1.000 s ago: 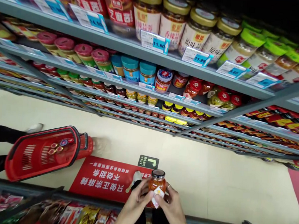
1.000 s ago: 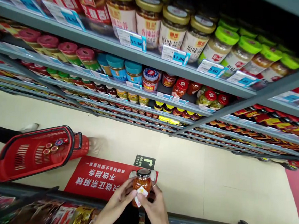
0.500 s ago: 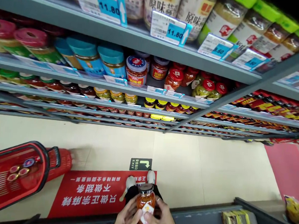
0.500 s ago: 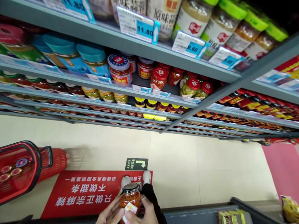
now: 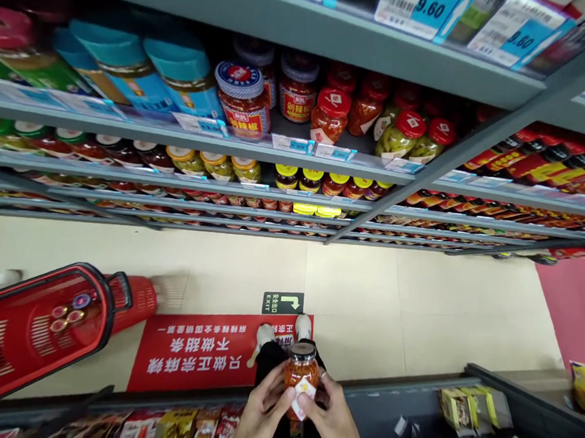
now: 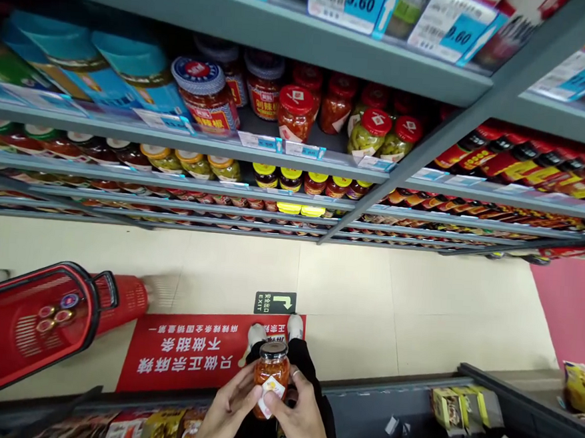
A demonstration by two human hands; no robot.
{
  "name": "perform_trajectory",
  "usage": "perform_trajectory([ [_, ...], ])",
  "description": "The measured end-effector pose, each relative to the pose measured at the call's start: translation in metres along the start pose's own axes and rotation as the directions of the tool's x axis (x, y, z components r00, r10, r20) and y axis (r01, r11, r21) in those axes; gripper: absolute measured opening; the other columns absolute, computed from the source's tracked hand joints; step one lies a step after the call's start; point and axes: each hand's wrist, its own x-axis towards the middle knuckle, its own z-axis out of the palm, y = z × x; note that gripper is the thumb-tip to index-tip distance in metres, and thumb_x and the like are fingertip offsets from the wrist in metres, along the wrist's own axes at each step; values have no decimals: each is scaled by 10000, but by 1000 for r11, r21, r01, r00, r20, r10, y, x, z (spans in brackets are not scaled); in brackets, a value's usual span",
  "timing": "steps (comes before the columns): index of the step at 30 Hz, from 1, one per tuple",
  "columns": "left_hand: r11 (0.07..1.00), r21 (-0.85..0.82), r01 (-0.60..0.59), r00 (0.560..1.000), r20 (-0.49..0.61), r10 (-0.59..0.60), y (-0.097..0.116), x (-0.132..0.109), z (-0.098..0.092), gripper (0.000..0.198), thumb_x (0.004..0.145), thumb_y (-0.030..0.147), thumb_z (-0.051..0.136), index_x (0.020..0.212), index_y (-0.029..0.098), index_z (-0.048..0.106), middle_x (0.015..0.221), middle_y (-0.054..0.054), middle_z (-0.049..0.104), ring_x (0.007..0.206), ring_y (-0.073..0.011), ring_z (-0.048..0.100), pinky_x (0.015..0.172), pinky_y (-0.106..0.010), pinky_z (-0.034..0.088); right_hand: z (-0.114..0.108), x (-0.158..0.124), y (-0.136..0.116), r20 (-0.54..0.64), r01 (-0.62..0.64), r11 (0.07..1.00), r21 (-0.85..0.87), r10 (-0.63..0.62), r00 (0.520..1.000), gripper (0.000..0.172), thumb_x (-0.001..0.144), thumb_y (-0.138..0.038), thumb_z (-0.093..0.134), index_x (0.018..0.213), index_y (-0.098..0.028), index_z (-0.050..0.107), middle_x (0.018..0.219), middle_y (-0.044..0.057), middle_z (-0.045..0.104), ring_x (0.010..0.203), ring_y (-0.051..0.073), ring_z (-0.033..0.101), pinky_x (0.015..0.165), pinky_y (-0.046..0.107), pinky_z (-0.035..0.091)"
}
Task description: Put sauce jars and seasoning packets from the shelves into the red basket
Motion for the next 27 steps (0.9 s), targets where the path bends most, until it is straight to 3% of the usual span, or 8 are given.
perform_trajectory([
  [13, 985, -171, 7, 1000, -14, -10, -47, -5, -6, 546, 904, 474, 704, 1397, 257, 614, 1445, -109, 631, 1347, -305, 590, 1168, -430, 463, -5, 6, 43, 34, -124, 988, -88, 128, 991, 604, 794, -587, 780, 1284, -247, 684, 1270, 132, 707, 1084, 322, 709, 960, 463, 588],
  [20, 972, -235, 6, 994, -105, -32, -74, -6, -17, 606, 867, 511, 736, 1397, 241, 618, 1448, -127, 626, 1361, -319, 575, 1176, -442, 451, 2, 16, 42, 154, -149, 976, -158, 174, 973, 570, 838, -549, 757, 1299, -230, 652, 1222, 116, 728, 1021, 285, 724, 906, 426, 609],
  [27, 948, -314, -51, 990, -143, 6, -81, -8, -28, 566, 889, 486, 723, 1393, 251, 619, 1465, -107, 614, 1386, -307, 552, 1181, -428, 451, 15, 27, 45, 189, -136, 958, -251, 186, 964, 591, 839, -564, 749, 1308, -221, 642, 1251, 124, 721, 1003, 286, 730, 923, 458, 604],
])
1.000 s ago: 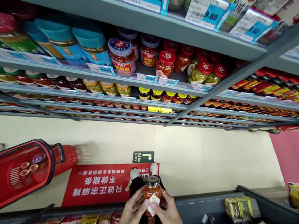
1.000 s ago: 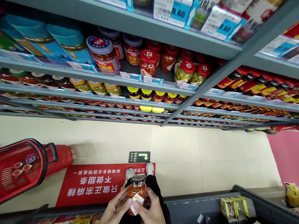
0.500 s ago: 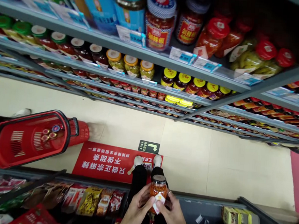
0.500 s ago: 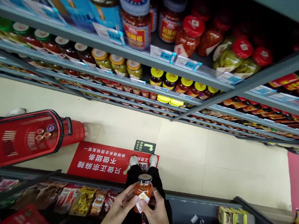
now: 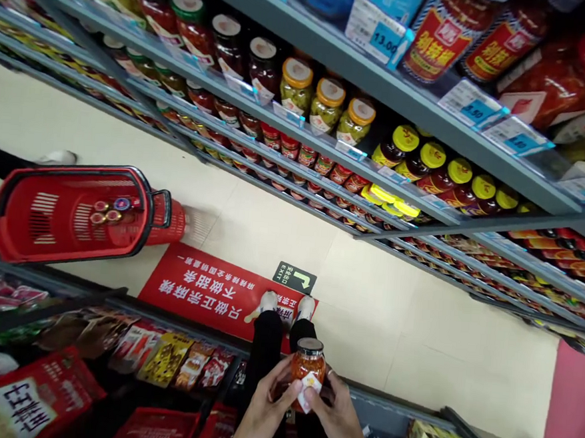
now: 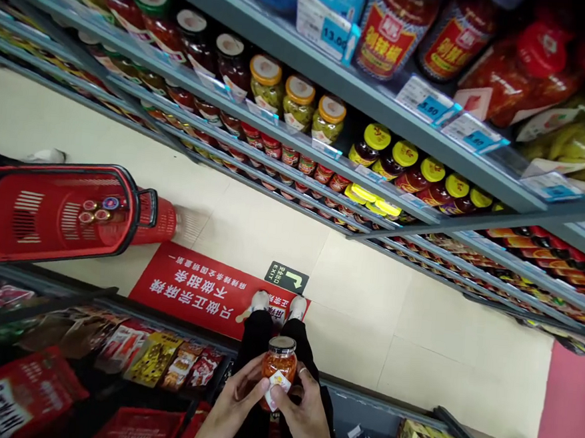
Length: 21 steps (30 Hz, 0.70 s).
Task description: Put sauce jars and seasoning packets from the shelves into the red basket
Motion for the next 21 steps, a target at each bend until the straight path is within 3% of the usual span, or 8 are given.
perform_trajectory([
  [7, 996, -89, -26, 999, -32, 23, -1, -6, -18, 599, 875, 455, 753, 1411, 233, 603, 1459, -125, 616, 1359, -300, 576, 1200, -441, 418, 11, 12, -3, 75, 50, 990, -130, -41, 996, 545, 868, -509, 740, 1327, -233, 640, 1319, 118, 701, 1132, 317, 700, 990, 477, 576],
  [11, 991, -119, -59, 998, -19, 58, 10, -4, -29, 613, 859, 455, 767, 1406, 231, 607, 1446, -124, 627, 1351, -305, 581, 1176, -452, 444, 22, 16, -16, 78, 36, 984, -177, -22, 997, 531, 884, -499, 725, 1322, -211, 636, 1330, 128, 695, 1194, 327, 675, 1040, 498, 550],
  [16, 983, -138, -125, 989, 58, 134, 59, 4, -51, 619, 847, 452, 778, 1397, 220, 615, 1429, -121, 641, 1309, -297, 616, 1161, -446, 457, 50, 29, -50, 61, 30, 978, -208, -18, 998, 500, 897, -488, 714, 1303, -206, 640, 1332, 128, 696, 1209, 325, 671, 1087, 510, 512],
  [21, 967, -176, -185, 981, 16, 191, 118, 5, -104, 610, 838, 444, 789, 1386, 226, 632, 1408, -121, 657, 1286, -301, 630, 1140, -444, 472, 123, 57, -90, 16, 31, 972, -232, -28, 999, 507, 859, -504, 753, 1260, -205, 664, 1310, 136, 708, 1163, 328, 693, 1068, 509, 528],
])
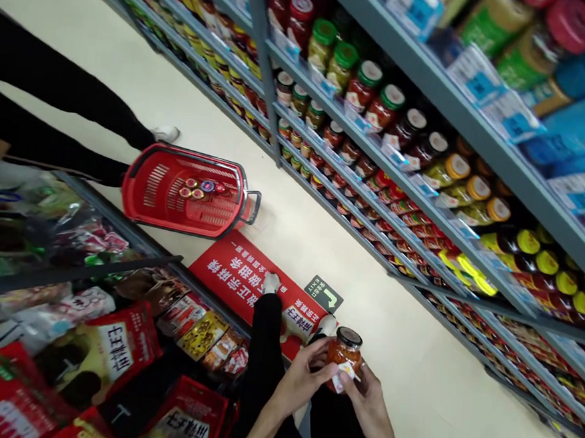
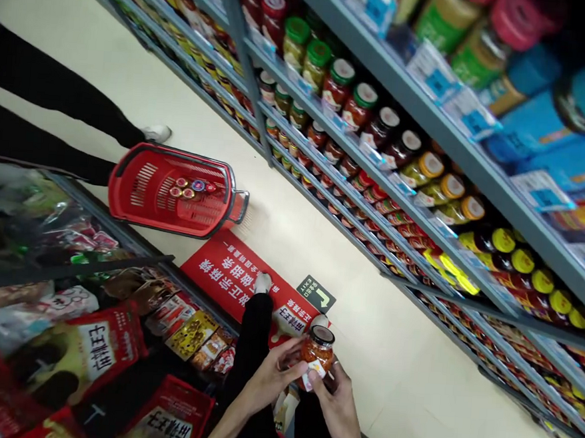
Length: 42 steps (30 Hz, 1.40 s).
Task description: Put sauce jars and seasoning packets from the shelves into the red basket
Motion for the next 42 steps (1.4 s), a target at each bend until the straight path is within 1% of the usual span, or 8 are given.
perform_trajectory([
  [6, 989, -111, -99, 972, -224, 72, 45, 2, -83, 647, 773, 452, 845, 1344, 207, 662, 1385, -130, 669, 1306, -315, 611, 1161, -460, 452, 100, 52, -54, 154, -1, 1000, 31, -4, 988, 547, 863, -512, 749, 1315, -228, 627, 1340, 129, 692, 1193, 311, 680, 1082, 502, 520],
  [11, 980, -148, -132, 948, -307, 81, 60, -2, -129, 648, 779, 452, 843, 1339, 197, 639, 1378, -146, 667, 1291, -307, 619, 1137, -450, 470, 146, 82, -70, 245, 33, 998, -59, -17, 969, 544, 871, -504, 741, 1321, -223, 624, 1327, 122, 697, 1197, 295, 675, 1085, 483, 511],
  [17, 993, -61, -102, 994, -43, 100, 89, 4, -188, 559, 839, 545, 755, 1279, 210, 673, 1349, -133, 681, 1256, -299, 636, 1100, -426, 488, 166, 102, -79, 284, 5, 998, -58, 12, 959, 581, 809, -473, 809, 1302, -232, 617, 1287, 105, 718, 1161, 280, 688, 1061, 444, 515],
  [20, 980, 191, -52, 985, -150, 82, 101, 50, -255, 544, 924, 607, 598, 1226, 169, 711, 1322, -141, 695, 1272, -298, 620, 1119, -431, 466, 173, 111, -80, 271, 2, 999, -33, 7, 963, 551, 793, -520, 800, 1238, -226, 659, 1215, 105, 748, 1106, 291, 703, 1010, 450, 537],
  [24, 748, 639, 178, 729, -596, 336, 101, 146, -365, 652, 932, 462, 610, 1426, 48, 508, 1464, -232, 557, 1368, -331, 523, 1166, -482, 395, 183, 119, -73, 235, -10, 997, -72, 27, 972, 552, 755, -515, 826, 1203, -231, 675, 1197, 104, 753, 1101, 310, 705, 1021, 484, 529],
  [28, 406, 799, 443, 749, -579, 323, 89, 219, -441, 925, 880, 386, 677, 1519, -115, 236, 1595, -377, 285, 1521, -431, 263, 1217, -528, 280, 188, 120, -58, 247, -50, 992, -116, 78, 966, 599, 751, -511, 836, 1248, -223, 664, 1250, 112, 732, 1152, 315, 684, 1046, 484, 514],
  [35, 230, 841, 490, 797, -539, 273, 74, 252, -470, 669, 903, 164, 520, 1469, -131, 321, 1453, -376, 457, 1368, -444, 436, 1142, -564, 321, 184, 115, -39, 227, -128, 985, -113, 151, 962, 711, 720, -543, 849, 1318, -234, 621, 1270, 114, 722, 1148, 319, 678, 1031, 482, 519],
  [42, 86, 903, 421, 865, -428, 263, 30, 229, -443, 590, 885, 123, 440, 1437, -86, 411, 1354, -322, 565, 1247, -386, 529, 1080, -500, 407, 175, 114, -30, 196, -115, 989, -89, 130, 972, 627, 745, -510, 843, 1272, -230, 649, 1231, 98, 740, 1085, 294, 705, 977, 429, 543],
])
